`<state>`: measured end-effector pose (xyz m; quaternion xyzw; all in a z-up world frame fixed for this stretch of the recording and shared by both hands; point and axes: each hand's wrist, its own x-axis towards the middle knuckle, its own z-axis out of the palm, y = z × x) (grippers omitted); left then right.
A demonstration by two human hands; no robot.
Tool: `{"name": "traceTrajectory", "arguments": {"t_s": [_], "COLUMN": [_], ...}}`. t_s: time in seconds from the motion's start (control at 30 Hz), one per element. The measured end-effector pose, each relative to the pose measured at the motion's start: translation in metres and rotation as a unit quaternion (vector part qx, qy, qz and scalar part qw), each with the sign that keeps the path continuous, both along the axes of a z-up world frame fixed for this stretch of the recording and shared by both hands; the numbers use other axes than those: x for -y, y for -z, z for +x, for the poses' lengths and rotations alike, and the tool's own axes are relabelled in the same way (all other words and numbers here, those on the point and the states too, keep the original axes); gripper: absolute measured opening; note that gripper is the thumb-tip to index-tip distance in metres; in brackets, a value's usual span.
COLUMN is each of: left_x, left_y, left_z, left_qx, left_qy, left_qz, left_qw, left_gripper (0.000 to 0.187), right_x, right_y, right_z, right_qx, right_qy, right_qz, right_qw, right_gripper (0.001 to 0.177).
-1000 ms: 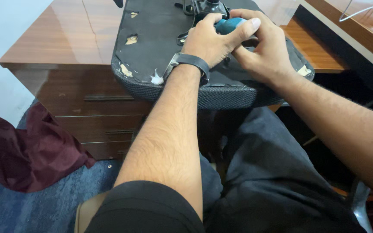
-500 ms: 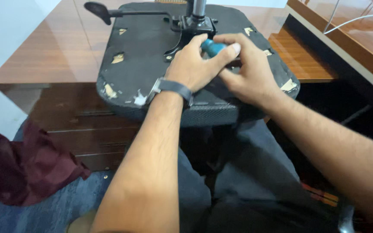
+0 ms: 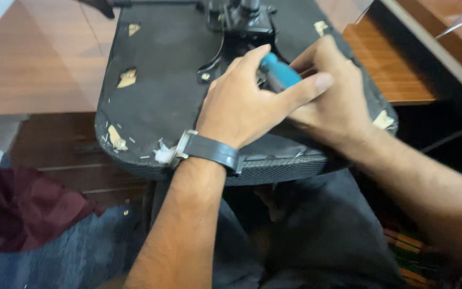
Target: The person uses a screwdriver to loosen and remove several screws from the underside of an overturned chair. The removed screws are placed on the chair seat as the person continues to work on the fasteners.
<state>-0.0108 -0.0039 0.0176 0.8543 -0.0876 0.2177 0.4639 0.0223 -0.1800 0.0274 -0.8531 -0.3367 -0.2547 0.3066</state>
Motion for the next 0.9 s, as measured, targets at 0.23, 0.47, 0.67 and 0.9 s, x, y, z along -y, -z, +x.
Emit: {"name": "traceTrajectory", "arguments": {"t_s": [0.23,0.47,0.67,0.9], "left_x": [-0.004,-0.010,-0.006,-0.007], "left_y": [0.005,0.006,0.012,0.017], "left_z": [0.011,0.006,0.011,0.017], "left_qx": [0.032,0.068,0.079,0.119], "left_qy": [0.031,0.049,0.077,0.037], "left_qz": [0.035,-0.123,-0.067,-0.026], "left_qw": [0.998,0.989,0.992,0.992], "left_gripper": [0.121,0.120,0.116,0.111], "right_x": [-0.006,-0.002,0.013,0.023], "right_y": [-0.007,-0.006,0.012,0.003], "right_z": [0.008,0.015,0.025,0.023], "right_qx": [0.036,0.088,0.011,0.031], "right_qy": [-0.116,-0.171,-0.164,-0.149], "right_qz": [-0.044,-0.064,0.038,-0.025], "right_qw": [0.992,0.979,0.986,0.988], "right_gripper": [0.067,0.057,0.054,0.053]}}
